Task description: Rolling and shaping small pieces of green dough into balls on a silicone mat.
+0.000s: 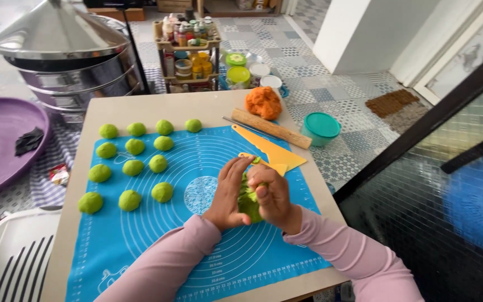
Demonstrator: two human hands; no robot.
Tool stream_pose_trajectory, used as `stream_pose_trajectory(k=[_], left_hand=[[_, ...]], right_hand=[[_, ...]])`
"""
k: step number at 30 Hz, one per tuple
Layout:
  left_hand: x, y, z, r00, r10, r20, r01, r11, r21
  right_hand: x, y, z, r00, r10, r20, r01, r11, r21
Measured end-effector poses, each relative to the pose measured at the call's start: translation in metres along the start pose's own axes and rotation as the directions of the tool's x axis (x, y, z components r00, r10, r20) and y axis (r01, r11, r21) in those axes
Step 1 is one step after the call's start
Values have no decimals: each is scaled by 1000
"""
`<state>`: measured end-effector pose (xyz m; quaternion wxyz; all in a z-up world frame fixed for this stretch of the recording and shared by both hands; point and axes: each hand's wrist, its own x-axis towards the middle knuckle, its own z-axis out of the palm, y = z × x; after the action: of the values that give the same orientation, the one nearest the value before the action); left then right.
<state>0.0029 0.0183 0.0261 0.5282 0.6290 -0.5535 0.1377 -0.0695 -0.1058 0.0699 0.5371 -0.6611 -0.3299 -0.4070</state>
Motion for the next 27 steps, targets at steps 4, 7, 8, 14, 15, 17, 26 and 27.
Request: stream_pose_trajectory(k=[4, 7, 8, 14, 15, 17, 26, 27], left_hand=[[1, 7, 5, 991, 128, -43, -133, 983, -126], [-9, 10, 7, 989, 103, -105, -127, 959, -254], [-9, 18, 5, 993, 25, -112, -56, 956, -288], [10, 45, -5, 951, -206, -232, 137, 949, -284], [8, 35, -5, 942, -215, -256, 158, 961, -226], [7, 22, -11, 930, -264, -255, 197, 945, -262], [33, 31, -50, 830, -473, 296, 365, 862, 352], [39, 46, -51, 733, -542, 412, 308, 804, 509]], right_hand=[[-3, 1, 17, 994, -108, 31, 111, 982, -156], [-14, 7, 27, 990, -106, 92, 116, 987, -110], [-11, 6, 29, 987, -129, 100, 148, 965, -217], [5, 10, 18, 971, -186, 151, 240, 730, -640], [3, 14, 14, 978, -159, 133, 207, 708, -675], [-4, 25, 5, 979, -159, 124, 202, 785, -585], [-9, 43, -10, 918, 378, 119, -343, 908, -243], [-6, 44, -11, 899, 425, 101, -401, 894, -199]])
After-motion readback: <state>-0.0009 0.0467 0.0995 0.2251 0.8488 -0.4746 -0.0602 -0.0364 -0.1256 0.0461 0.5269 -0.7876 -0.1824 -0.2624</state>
